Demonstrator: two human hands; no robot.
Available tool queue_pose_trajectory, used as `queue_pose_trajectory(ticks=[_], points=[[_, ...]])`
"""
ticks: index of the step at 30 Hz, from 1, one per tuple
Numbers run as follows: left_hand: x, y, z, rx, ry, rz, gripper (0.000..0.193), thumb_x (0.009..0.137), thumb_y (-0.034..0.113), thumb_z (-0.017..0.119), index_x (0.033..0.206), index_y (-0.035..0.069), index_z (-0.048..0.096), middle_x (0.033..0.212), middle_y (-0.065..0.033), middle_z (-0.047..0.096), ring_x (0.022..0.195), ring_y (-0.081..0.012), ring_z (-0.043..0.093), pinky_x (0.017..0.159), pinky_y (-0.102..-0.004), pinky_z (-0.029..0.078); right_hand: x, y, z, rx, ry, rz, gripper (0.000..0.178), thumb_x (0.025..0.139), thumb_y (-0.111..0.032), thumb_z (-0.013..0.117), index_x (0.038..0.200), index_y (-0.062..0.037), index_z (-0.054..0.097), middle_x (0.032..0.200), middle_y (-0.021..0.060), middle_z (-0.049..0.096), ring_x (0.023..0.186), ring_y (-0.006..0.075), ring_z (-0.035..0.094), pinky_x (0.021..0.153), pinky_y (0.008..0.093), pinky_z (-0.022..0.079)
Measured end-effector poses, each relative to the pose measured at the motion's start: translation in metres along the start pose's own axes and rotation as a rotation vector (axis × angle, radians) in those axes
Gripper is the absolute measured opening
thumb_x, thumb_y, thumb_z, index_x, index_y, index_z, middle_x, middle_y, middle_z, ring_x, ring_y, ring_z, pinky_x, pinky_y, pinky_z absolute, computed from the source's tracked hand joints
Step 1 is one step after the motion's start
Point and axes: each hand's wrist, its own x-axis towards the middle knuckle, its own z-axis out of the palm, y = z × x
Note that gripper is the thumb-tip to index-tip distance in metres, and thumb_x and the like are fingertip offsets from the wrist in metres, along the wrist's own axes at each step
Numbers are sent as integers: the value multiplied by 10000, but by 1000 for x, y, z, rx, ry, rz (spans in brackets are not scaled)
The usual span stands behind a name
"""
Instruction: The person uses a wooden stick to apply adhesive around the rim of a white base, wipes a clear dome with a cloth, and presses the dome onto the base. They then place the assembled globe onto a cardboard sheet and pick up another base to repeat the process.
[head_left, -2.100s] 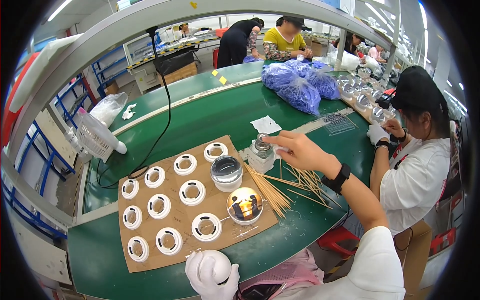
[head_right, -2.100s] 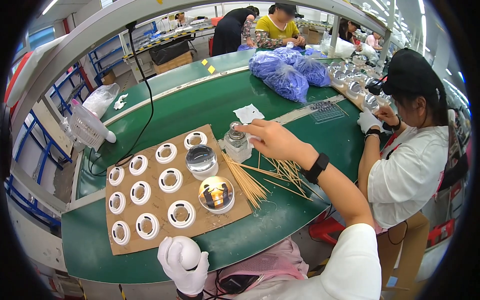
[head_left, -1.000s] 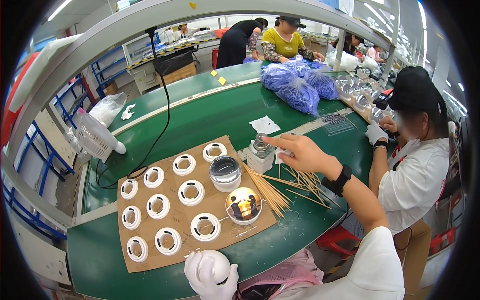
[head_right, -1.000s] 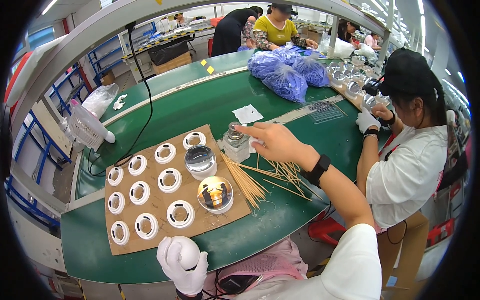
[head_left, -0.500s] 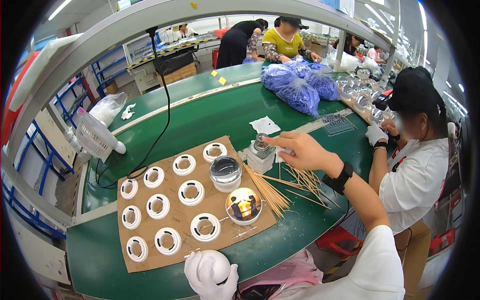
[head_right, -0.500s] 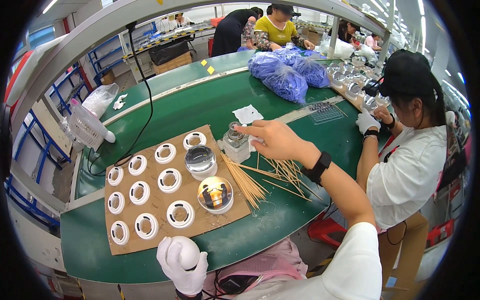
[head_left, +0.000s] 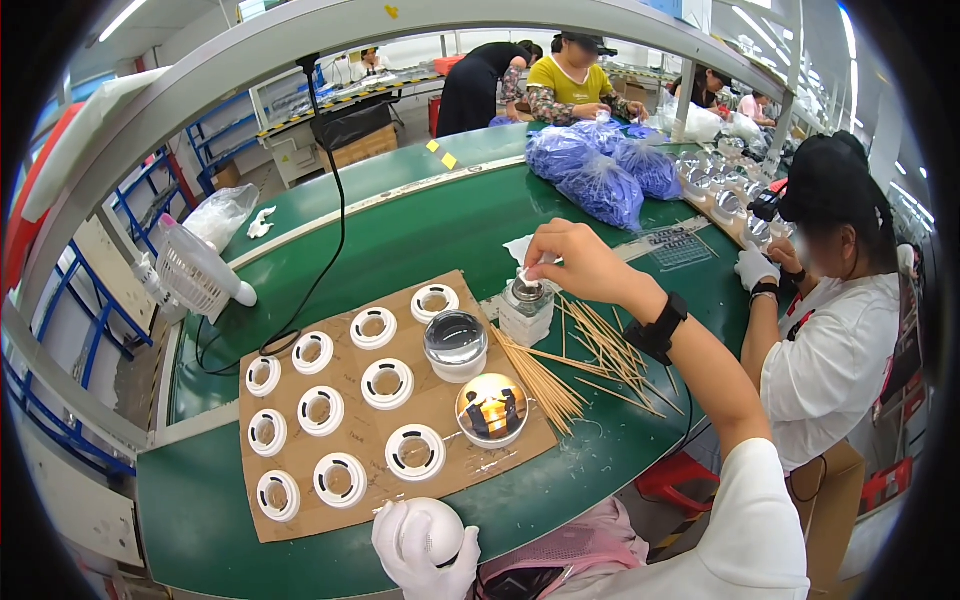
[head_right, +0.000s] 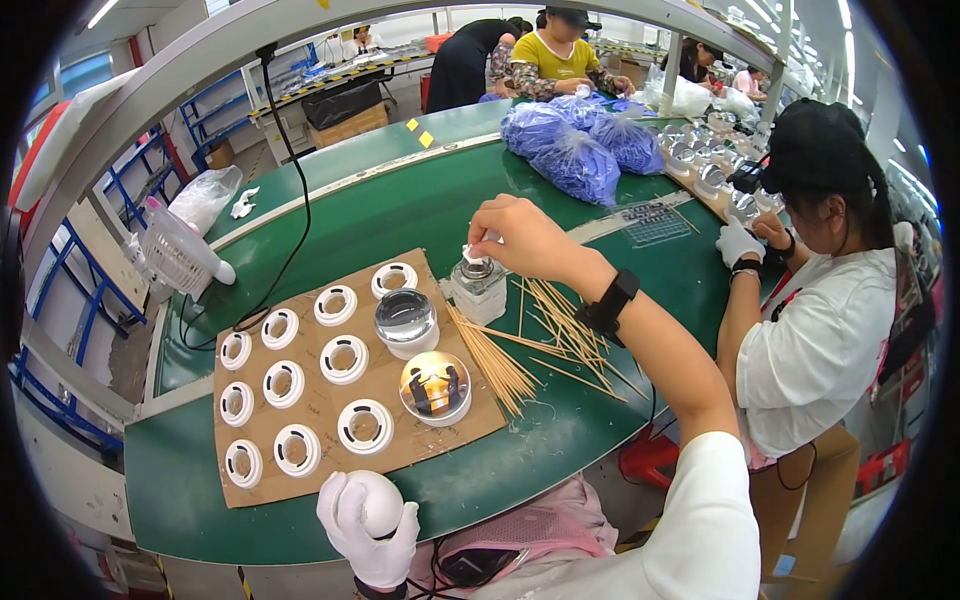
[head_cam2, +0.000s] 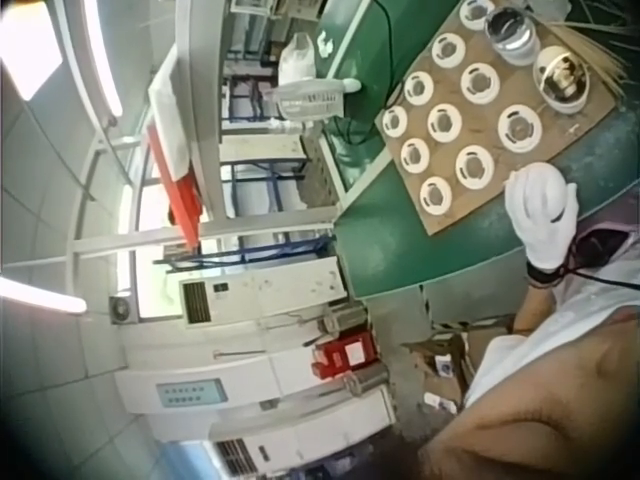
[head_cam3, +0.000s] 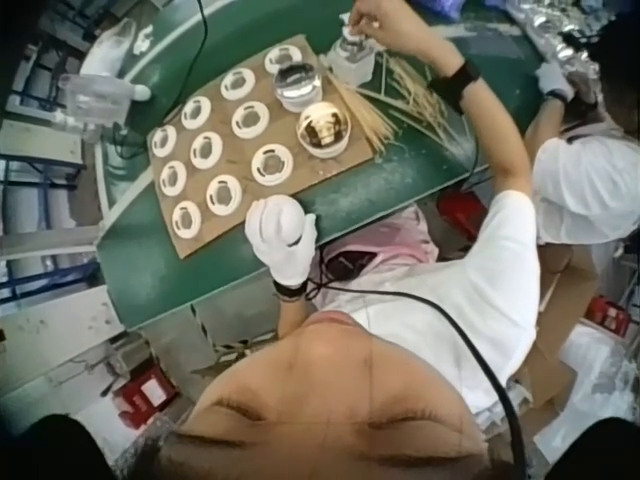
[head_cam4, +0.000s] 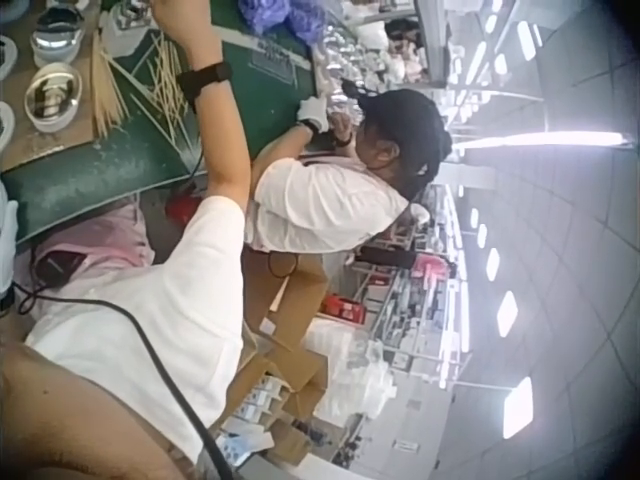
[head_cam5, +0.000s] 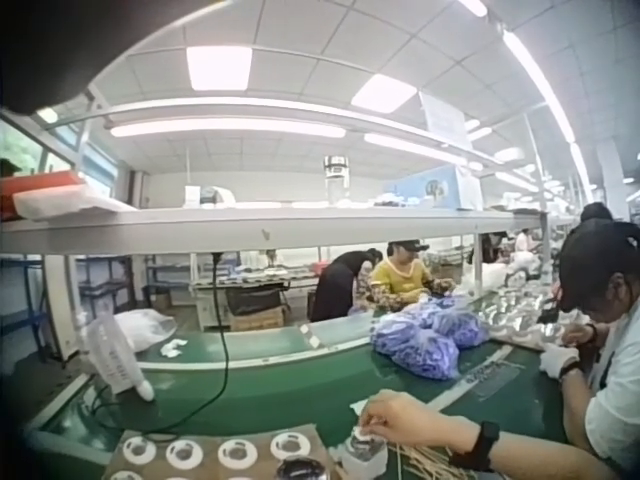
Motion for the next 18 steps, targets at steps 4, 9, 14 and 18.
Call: queue_pose_trajectory(ticks=[4,9,14,18], points=[[0,1,-1,2,-6,-5,738,581,142,801,1227,103,448,1225,-198,449,1104,-394,476,904,-471,415,-1,2,1,3,7,18,82,749,-45,698,813,-30,650,828,73,601,866,243,560,732,341,472],[0,1,0,26,-1,-6,734,577,141,802,1221,102,453,1223,-196,452,1106,-396,476,909,-477,410,-1,2,4,-58,-25,0,96,741,-38,692,834,-37,668,907,82,588,906,253,551,761,356,469],[1,0,0,11,-3,-5,733,575,140,803,1218,102,455,1223,-195,453,1105,-397,477,910,-476,409,-5,-10,-4,-96,-60,-12,112,745,-64,696,851,-35,671,909,88,585,929,261,548,805,365,464],[0,1,0,13,-4,-4,734,576,142,805,1219,101,455,1223,-196,454,1102,-396,477,906,-476,410,-6,-8,-2,-93,-75,-1,120,751,-69,698,864,-37,672,915,96,591,944,268,559,813,370,466]])
